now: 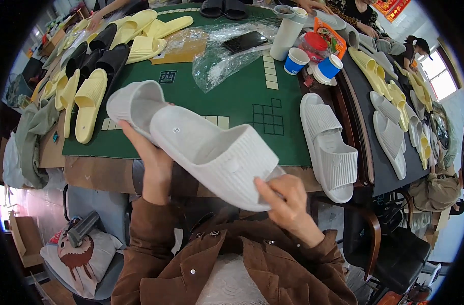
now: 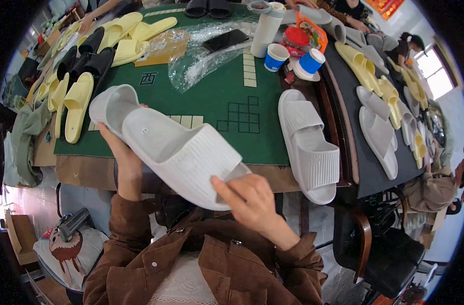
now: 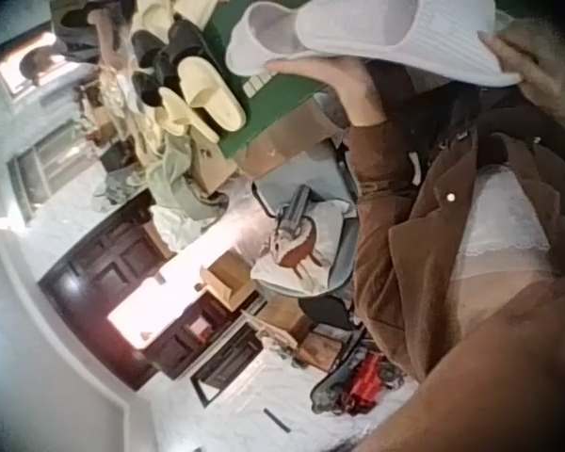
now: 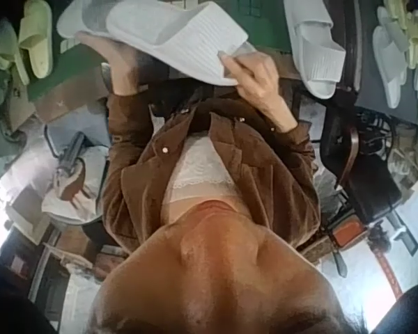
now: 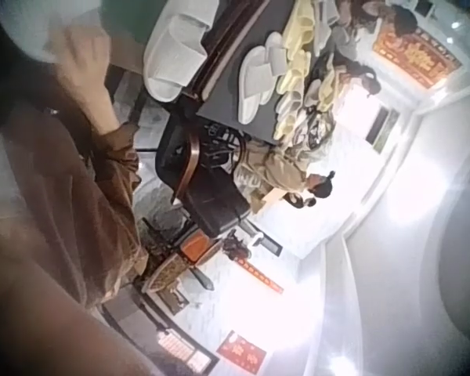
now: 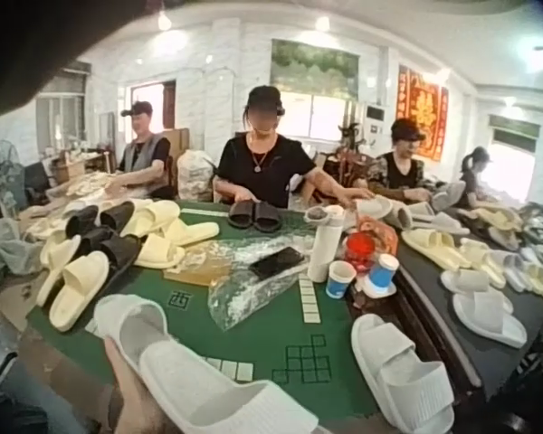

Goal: Assembling, stitching, and inspecting various pairs of slippers at a production table.

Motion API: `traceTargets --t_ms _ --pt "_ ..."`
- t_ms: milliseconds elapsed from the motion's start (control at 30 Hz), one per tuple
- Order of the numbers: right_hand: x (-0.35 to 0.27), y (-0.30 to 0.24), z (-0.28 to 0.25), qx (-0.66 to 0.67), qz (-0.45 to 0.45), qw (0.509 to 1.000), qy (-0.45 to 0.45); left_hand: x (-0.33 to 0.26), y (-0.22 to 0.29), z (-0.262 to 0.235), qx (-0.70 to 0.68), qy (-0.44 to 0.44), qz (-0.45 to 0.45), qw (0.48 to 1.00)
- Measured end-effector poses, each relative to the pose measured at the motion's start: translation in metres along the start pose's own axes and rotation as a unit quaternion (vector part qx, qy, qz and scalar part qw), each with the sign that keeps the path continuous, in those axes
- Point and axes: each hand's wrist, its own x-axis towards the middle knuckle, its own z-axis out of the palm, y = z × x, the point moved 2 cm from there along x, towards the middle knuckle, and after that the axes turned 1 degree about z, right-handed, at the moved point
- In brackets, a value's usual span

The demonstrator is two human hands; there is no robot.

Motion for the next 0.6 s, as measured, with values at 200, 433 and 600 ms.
traceTargets --t_ms 200,433,600 --pt "-0.003 0.072 -0.036 -0.007 0.121 0.985 -0.126 0.024 0.023 -0.05 0.088 -0.129 -0.131 0.979" --pt "-0.002 0.099 -0.023 -0.108 0.148 0.937 -0.297 0.028 0.003 -0.068 0.233 -0.103 -0.201 0.946" --pt "0.007 0.099 -0.034 0.048 0.222 0.902 -0.366 0.023 0.0 -0.048 0.334 -0.159 -0.113 0.922"
